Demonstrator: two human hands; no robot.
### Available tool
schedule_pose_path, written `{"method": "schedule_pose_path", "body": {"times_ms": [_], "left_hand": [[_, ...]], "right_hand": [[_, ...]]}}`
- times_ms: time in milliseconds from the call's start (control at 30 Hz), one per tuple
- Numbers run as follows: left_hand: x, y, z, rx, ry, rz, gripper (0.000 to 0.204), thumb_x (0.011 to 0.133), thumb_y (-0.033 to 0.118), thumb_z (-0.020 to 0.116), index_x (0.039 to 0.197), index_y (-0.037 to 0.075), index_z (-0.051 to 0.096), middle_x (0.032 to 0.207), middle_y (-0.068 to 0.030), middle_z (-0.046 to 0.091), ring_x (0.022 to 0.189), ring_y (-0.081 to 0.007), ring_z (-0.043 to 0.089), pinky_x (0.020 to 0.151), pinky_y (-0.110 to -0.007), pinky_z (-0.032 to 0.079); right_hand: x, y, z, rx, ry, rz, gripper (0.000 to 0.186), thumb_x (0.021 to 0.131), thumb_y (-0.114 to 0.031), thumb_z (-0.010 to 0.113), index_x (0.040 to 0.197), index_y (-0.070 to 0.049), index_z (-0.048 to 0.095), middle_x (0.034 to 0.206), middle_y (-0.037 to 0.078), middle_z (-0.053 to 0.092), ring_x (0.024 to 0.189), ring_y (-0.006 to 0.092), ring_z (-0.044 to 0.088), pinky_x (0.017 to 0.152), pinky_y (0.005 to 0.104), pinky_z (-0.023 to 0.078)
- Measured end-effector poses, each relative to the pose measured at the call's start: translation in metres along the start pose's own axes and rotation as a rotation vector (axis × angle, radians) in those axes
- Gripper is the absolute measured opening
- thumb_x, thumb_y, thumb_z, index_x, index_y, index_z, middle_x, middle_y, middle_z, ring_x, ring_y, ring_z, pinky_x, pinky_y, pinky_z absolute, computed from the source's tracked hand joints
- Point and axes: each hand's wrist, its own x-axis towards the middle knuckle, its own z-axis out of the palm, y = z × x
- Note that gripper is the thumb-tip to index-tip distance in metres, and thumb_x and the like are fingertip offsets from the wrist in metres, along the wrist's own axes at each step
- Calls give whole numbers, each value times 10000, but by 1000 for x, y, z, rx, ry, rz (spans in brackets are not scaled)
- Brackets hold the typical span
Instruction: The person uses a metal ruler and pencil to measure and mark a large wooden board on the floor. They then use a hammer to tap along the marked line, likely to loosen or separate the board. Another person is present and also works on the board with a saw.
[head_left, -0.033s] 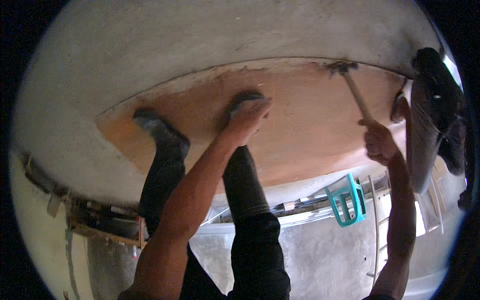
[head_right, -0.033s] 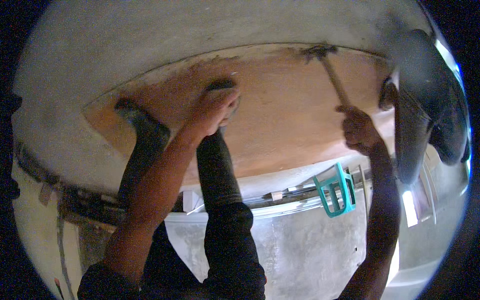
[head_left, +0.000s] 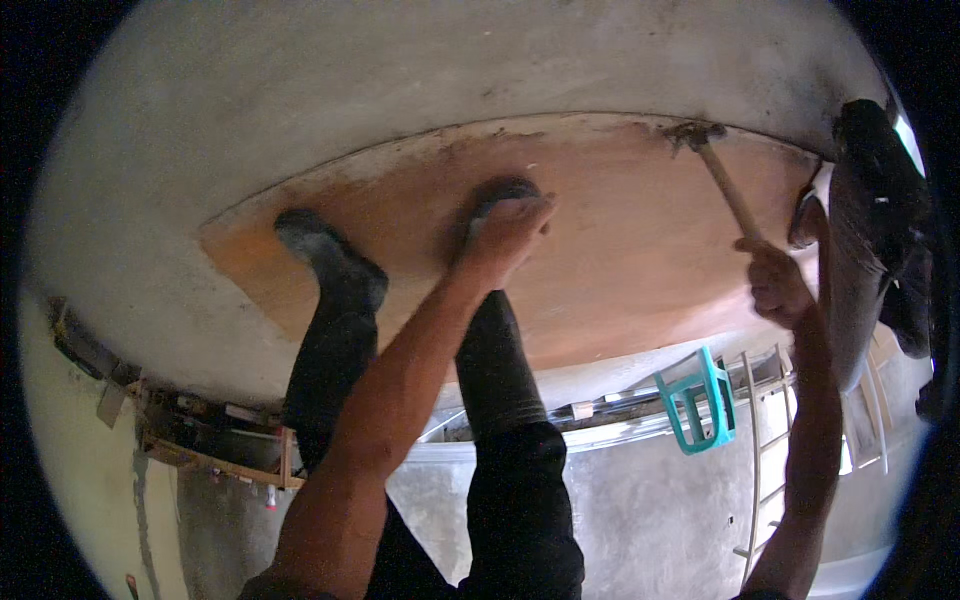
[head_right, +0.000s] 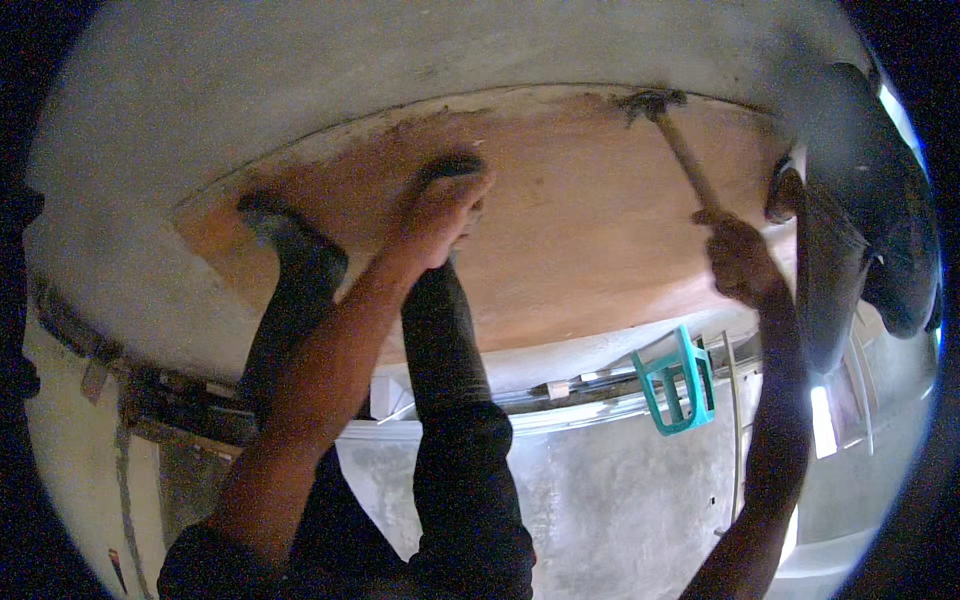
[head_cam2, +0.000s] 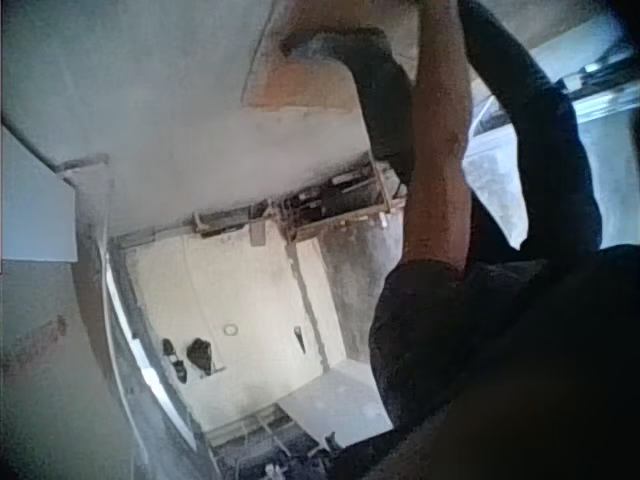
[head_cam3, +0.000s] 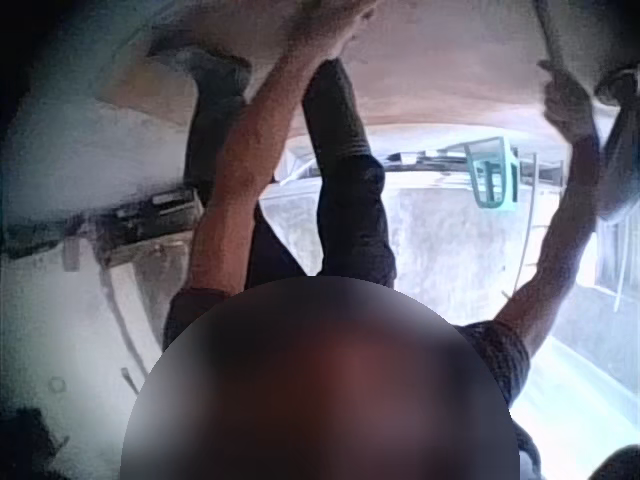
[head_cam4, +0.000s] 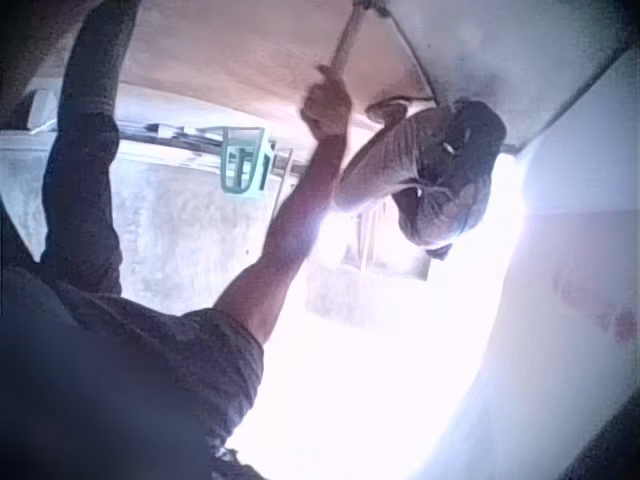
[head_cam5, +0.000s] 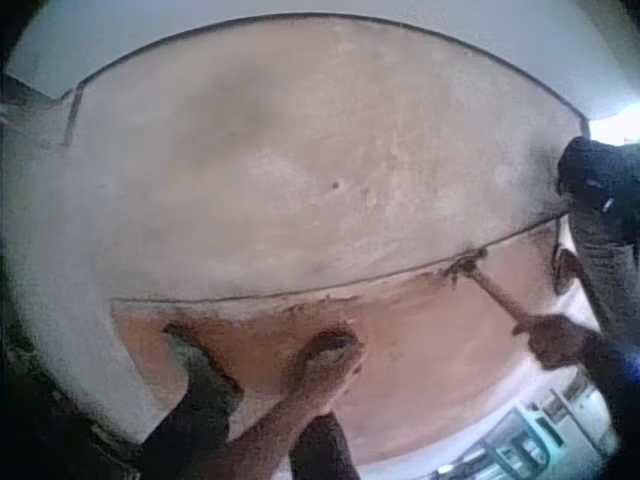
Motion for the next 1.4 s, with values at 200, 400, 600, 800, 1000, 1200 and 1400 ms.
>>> {"method": "schedule_pose_path", "body": {"times_ms": [200, 400, 600, 800, 1000, 1200, 1400], "left_hand": [[0, -23, 23, 81, 156, -7, 538, 972, 552, 567, 890, 51, 744, 743, -89, 642, 682, -235, 573, 703, -441, 468], [-6, -8, 24, -542, 234, -304, 490, 930, 579, 667, 1065, 116, 757, 691, 30, 486, 596, -138, 427, 532, -353, 367], [-14, -21, -15, -657, 130, -128, 329, 896, 516, 735, 973, 197, 717, 728, 61, 517, 574, -89, 407, 504, -289, 313], [-26, -38, -44, -832, 185, -59, 281, 886, 392, 785, 939, 163, 630, 751, 44, 575, 538, -88, 467, 459, -268, 317], [-16, -28, -49, -903, 302, 91, 279, 914, 352, 779, 901, 145, 591, 712, 58, 481, 519, -66, 389, 451, -245, 287], [-25, -21, -74, -817, 135, 235, 329, 962, 436, 707, 820, 196, 532, 689, 76, 411, 586, -95, 382, 528, -296, 346], [-42, -31, -104, -863, -133, 242, 377, 1011, 409, 623, 773, 137, 515, 694, 28, 432, 583, -123, 407, 558, -324, 410]], "right_hand": [[-16, 7, 14, 26, 20, -4, 403, 1091, -354, 456, 1378, -71, 467, 598, -79, 395, 388, 54, 357, 315, 234, 312], [-35, 146, 125, -127, 47, -84, 477, 1085, -398, 435, 1392, -33, 416, 602, -4, 453, 365, 116, 389, 306, 273, 347], [-36, 197, 261, 97, -120, -196, 494, 1070, -402, 481, 1330, 17, 458, 636, 34, 481, 372, 148, 454, 310, 300, 376], [-18, 206, 321, 143, -4, -140, 393, 1105, -319, 397, 1309, 11, 460, 634, 39, 470, 382, 132, 452, 328, 272, 378], [-16, 178, 363, -25, 132, -244, 412, 1106, -325, 403, 1307, 30, 463, 636, 43, 476, 378, 128, 449, 330, 277, 398], [16, 155, 391, 227, 223, -333, 406, 1093, -340, 456, 1271, 23, 480, 660, 45, 481, 402, 126, 467, 334, 281, 416], [106, 123, 411, 234, 498, -528, 277, 1070, -336, 501, 1053, -62, 465, 681, 49, 484, 460, 146, 508, 339, 286, 402]]}}
